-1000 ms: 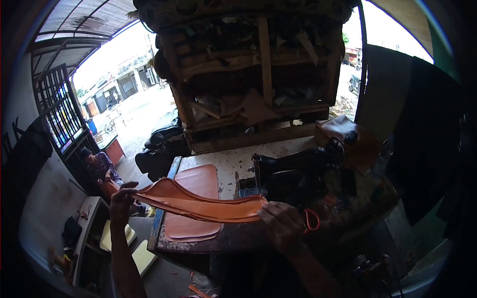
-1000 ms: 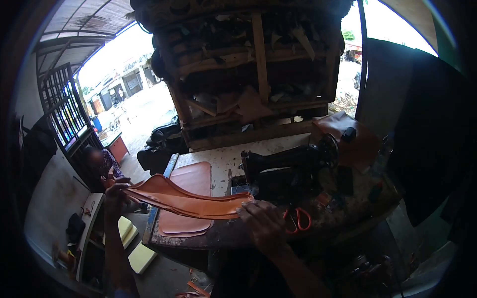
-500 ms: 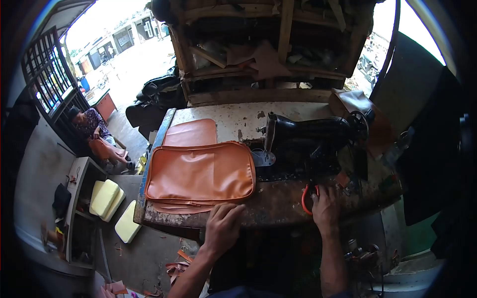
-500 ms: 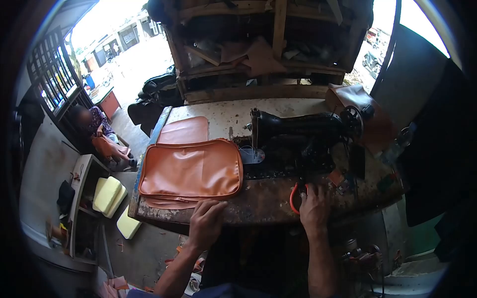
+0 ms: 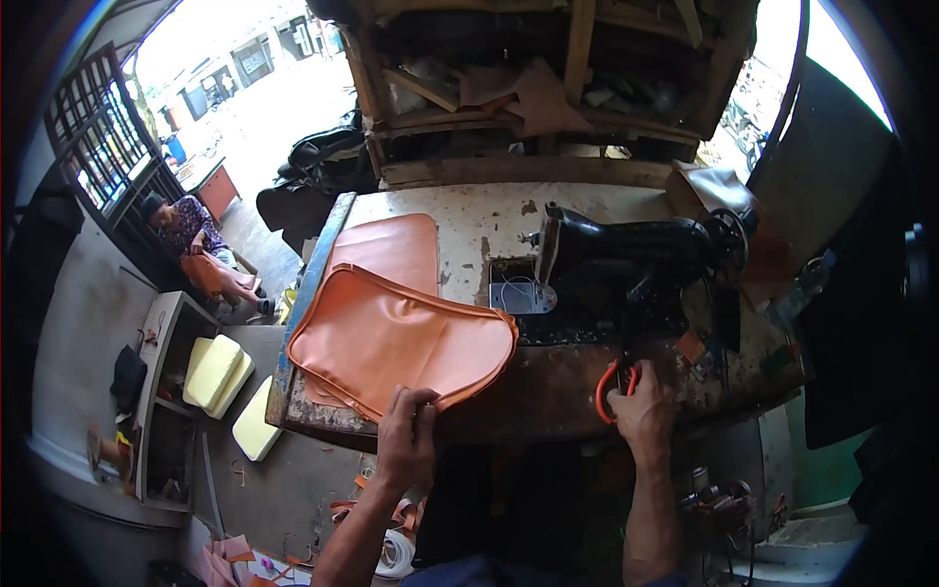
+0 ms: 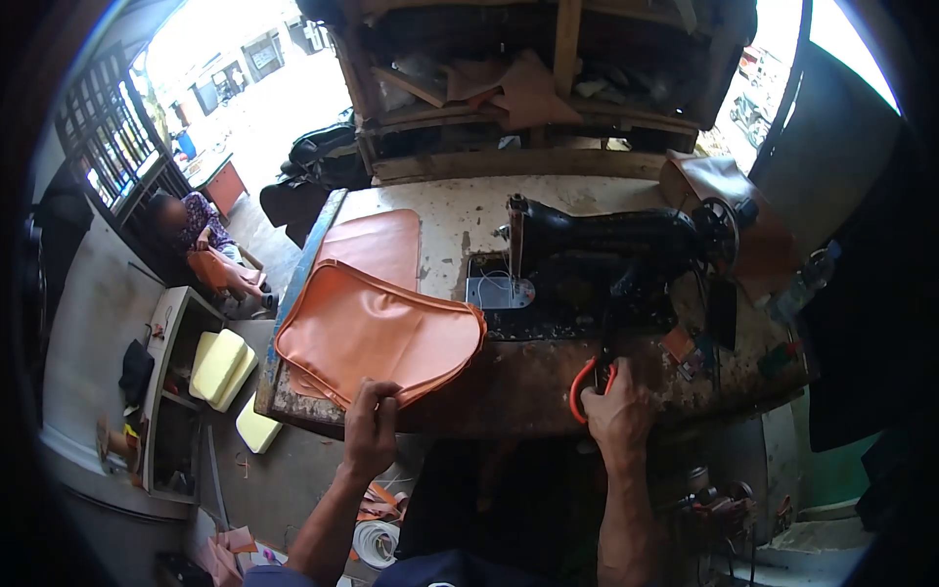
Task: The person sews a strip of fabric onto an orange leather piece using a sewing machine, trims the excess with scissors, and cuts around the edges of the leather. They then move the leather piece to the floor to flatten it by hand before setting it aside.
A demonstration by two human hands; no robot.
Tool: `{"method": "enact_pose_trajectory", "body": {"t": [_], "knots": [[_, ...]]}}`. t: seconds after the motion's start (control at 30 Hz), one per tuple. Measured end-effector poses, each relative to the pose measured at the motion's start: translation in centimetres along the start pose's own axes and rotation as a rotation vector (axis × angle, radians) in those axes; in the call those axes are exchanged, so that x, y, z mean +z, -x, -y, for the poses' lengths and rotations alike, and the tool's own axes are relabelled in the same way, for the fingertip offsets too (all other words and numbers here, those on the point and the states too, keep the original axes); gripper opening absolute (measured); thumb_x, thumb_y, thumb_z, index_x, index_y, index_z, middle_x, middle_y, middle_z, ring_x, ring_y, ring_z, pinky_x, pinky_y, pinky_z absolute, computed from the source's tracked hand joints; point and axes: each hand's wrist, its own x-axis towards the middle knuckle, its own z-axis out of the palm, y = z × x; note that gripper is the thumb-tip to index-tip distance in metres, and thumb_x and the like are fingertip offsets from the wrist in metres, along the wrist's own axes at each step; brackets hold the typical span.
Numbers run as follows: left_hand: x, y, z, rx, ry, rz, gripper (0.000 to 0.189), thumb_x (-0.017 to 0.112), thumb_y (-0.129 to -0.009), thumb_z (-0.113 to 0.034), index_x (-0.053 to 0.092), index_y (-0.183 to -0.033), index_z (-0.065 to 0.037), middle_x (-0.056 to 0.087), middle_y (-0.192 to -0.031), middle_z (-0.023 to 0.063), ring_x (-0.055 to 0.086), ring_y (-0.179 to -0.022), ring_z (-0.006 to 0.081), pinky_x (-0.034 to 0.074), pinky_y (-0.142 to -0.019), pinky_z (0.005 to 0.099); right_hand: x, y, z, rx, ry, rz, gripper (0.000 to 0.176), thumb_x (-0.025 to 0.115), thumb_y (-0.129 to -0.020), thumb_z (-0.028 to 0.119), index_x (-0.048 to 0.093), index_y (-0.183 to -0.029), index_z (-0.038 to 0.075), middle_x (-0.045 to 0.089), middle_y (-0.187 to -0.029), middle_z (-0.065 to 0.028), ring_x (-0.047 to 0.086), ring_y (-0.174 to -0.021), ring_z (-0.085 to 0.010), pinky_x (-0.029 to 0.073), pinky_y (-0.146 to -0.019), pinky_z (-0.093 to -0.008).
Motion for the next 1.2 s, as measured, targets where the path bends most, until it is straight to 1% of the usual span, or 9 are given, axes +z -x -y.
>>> {"method": "enact_pose_trajectory", "body": {"t": [0.07,0.13,0.23,0.3,0.37,0.43,0.73,0.93,1.2], "knots": [[-0.3,-0.6,0.0,0.112,0.067,-0.114,0.021,0.064,-0.094,0.000,0.061,-0.115,-0.002,0.059,-0.096,0.0147,0.062,-0.088,0.0284,0.048,-0.078,0.0380,-0.9,0.4,0.9,0.218,-0.204,0.071,0.046,0.078,-0.079,0.019,0.065,-0.120,0.004,0.073,-0.101,-0.0210,0.072,-0.095,-0.0405,0.055,-0.086,-0.0509],[-0.5,-1.2,0.1,0.188,0.006,-0.081,0.030,0.069,-0.093,0.000,0.057,-0.120,-0.004,0.057,-0.099,0.0144,0.060,-0.091,0.0285,0.048,-0.078,0.0383,0.0,1.7,-0.1,0.131,-0.231,-0.025,0.057,0.078,-0.078,0.019,0.063,-0.130,0.002,0.073,-0.098,-0.0176,0.074,-0.090,-0.0315,0.056,-0.082,-0.0440],[0.6,-2.3,1.2,0.307,-0.015,-0.257,0.029,0.073,-0.090,0.003,0.063,-0.118,-0.003,0.063,-0.097,0.0148,0.064,-0.089,0.0288,0.052,-0.079,0.0381,-2.8,4.8,1.9,0.287,-0.809,0.360,0.072,0.071,-0.081,0.012,0.051,-0.149,0.000,0.072,-0.099,-0.0104,0.069,-0.083,-0.0152,0.056,-0.075,-0.0305],[0.7,-2.3,2.0,0.359,-0.161,-0.379,0.027,0.076,-0.089,0.004,0.071,-0.115,-0.002,0.070,-0.098,0.0155,0.070,-0.087,0.0283,0.056,-0.078,0.0373,-1.3,8.5,1.1,0.227,-1.118,0.730,0.077,0.072,-0.084,0.011,0.044,-0.156,0.004,0.070,-0.109,-0.0081,0.068,-0.101,-0.0154,0.058,-0.090,-0.0370],[0.6,-2.5,1.8,0.316,-0.163,-0.357,0.026,0.075,-0.090,0.004,0.074,-0.115,-0.002,0.073,-0.098,0.0155,0.072,-0.087,0.0276,0.057,-0.078,0.0366,-0.9,11.8,3.9,0.221,-1.350,0.749,0.070,0.060,-0.081,-0.005,0.049,-0.150,0.004,0.068,-0.103,-0.0060,0.068,-0.088,-0.0144,0.060,-0.077,-0.0335],[0.6,-2.9,1.6,0.274,-0.163,-0.339,0.025,0.074,-0.090,0.004,0.076,-0.114,-0.002,0.075,-0.099,0.0155,0.074,-0.087,0.0268,0.058,-0.077,0.0360,-1.1,13.8,6.9,0.150,-1.467,0.821,0.060,0.071,-0.092,-0.004,0.051,-0.147,0.007,0.065,-0.105,-0.0048,0.066,-0.083,-0.0116,0.058,-0.070,-0.0291],[0.4,-3.2,1.3,0.236,-0.104,-0.213,0.024,0.075,-0.093,-0.002,0.076,-0.117,-0.003,0.075,-0.099,0.0145,0.075,-0.085,0.0271,0.060,-0.075,0.0353,-1.1,12.3,11.0,0.246,-1.343,1.067,0.066,0.082,-0.095,0.036,0.054,-0.149,0.011,0.061,-0.076,0.0054,0.055,-0.060,-0.0020,0.046,-0.054,-0.0212],[0.7,-2.9,1.1,0.228,-0.061,-0.216,0.024,0.072,-0.091,0.003,0.077,-0.114,-0.001,0.076,-0.095,0.0148,0.075,-0.079,0.0240,0.059,-0.071,0.0337,-0.6,12.6,10.6,0.292,-1.358,1.081,0.066,0.082,-0.095,0.040,0.055,-0.148,0.011,0.062,-0.077,0.0049,0.057,-0.060,-0.0027,0.046,-0.055,-0.0216],[1.5,-1.8,1.9,0.164,-0.035,-0.183,0.045,0.078,-0.092,-0.006,0.064,-0.135,-0.006,0.078,-0.103,0.0144,0.078,-0.092,0.0270,0.064,-0.079,0.0368,-1.1,12.5,10.9,0.272,-1.252,1.048,0.066,0.082,-0.095,0.040,0.057,-0.147,0.010,0.062,-0.075,0.0048,0.055,-0.059,-0.0027,0.045,-0.055,-0.0223]]}}
